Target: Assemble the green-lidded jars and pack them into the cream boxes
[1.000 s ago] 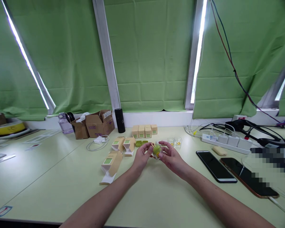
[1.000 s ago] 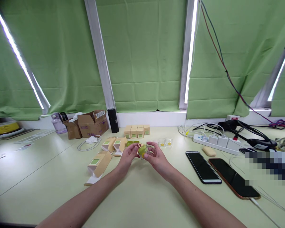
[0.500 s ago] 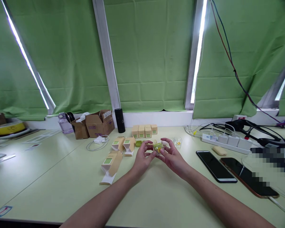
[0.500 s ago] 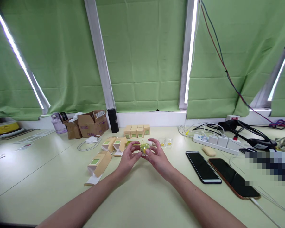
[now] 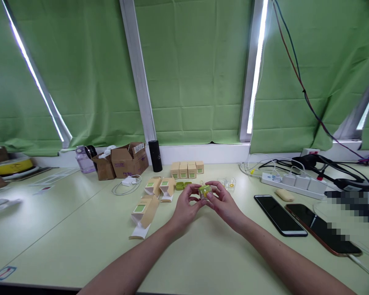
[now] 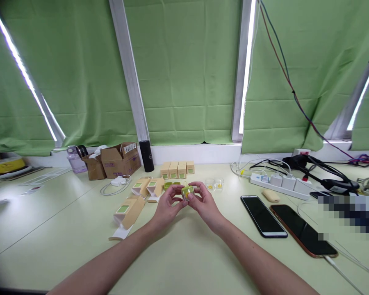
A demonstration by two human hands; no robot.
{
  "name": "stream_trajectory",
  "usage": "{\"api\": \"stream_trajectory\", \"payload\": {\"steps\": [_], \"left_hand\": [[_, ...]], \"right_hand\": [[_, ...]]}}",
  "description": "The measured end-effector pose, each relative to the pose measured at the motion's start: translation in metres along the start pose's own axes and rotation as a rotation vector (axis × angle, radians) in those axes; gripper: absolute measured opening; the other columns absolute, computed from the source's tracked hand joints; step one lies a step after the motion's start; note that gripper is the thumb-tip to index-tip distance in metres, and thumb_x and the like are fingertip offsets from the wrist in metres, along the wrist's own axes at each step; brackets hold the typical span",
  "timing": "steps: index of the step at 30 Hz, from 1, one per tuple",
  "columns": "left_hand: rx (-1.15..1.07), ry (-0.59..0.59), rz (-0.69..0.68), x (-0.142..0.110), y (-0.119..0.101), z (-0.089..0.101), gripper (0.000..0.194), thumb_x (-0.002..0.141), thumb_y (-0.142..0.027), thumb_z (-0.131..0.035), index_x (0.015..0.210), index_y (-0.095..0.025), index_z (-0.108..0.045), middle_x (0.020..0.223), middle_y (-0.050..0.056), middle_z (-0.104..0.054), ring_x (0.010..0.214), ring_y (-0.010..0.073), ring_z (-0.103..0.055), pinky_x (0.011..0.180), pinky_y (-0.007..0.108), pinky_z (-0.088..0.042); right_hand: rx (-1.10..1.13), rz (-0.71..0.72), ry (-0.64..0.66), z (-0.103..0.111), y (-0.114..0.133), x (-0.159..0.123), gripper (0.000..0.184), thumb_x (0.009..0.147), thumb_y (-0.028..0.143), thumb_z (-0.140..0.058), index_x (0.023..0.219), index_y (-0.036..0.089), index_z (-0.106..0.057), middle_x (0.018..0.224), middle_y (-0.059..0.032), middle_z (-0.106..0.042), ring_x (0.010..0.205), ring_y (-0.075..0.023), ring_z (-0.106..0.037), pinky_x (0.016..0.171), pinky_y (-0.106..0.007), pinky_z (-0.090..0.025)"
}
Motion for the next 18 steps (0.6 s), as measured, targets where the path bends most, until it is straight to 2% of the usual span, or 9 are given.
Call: {"api": "stream_trajectory", "payload": {"steps": [4, 10, 15, 18], "left_hand": [[0.005, 0.006, 0.002, 0.0009, -0.0011, 0.0015, 0.037, 0.078, -0.030, -0.083, 0.109, -0.021, -0.064, 0.113, 0.010, -0.069, 0.107, 0.0248, -0.065, 0.088, 0.038, -0.053], [0.022, -0.013, 0.004, 0.0008, -0.0011, 0.0021, 0.036, 0.079, -0.029, -0.082, 0.110, -0.021, -0.066, 0.112, 0.009, -0.070, 0.106, 0.0243, -0.066, 0.088, 0.038, -0.054], [-0.019, -0.063, -0.016, 0.0017, 0.0007, 0.0059, 0.052, 0.078, -0.036, -0.084, 0.121, -0.023, -0.059, 0.109, 0.009, -0.070, 0.108, 0.0241, -0.067, 0.087, 0.036, -0.055], [-0.049, -0.087, -0.031, 0.0020, 0.0005, 0.0086, 0.042, 0.087, -0.044, -0.074, 0.118, -0.020, -0.058, 0.106, 0.011, -0.071, 0.106, 0.0244, -0.068, 0.086, 0.036, -0.056]], "right_hand": [[-0.021, 0.006, 0.002, 0.0022, 0.0013, 0.0002, 0.045, 0.077, 0.051, -0.085, 0.110, 0.031, -0.062, 0.109, -0.0010, -0.062, 0.099, -0.0200, -0.067, 0.099, -0.047, -0.053], [0.008, -0.009, -0.012, 0.0015, 0.0020, 0.0002, 0.044, 0.077, 0.051, -0.085, 0.111, 0.031, -0.063, 0.109, -0.0013, -0.065, 0.103, -0.0204, -0.067, 0.102, -0.048, -0.053], [0.246, -0.075, -0.019, -0.0010, -0.0020, 0.0022, 0.043, 0.082, 0.047, -0.083, 0.116, 0.031, -0.062, 0.107, -0.0031, -0.074, 0.096, -0.0211, -0.073, 0.101, -0.047, -0.054], [0.373, -0.103, -0.036, 0.0042, -0.0055, 0.0056, 0.031, 0.087, 0.039, -0.078, 0.110, 0.027, -0.062, 0.104, -0.0064, -0.078, 0.088, -0.0237, -0.076, 0.092, -0.046, -0.058]]}}
Point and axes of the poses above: each hand's wrist, its own x-axis towards the middle knuckle, its own z-axis out of the back of the hand, y = z × x, the point moved 4 cm from there along x, towards the middle knuckle
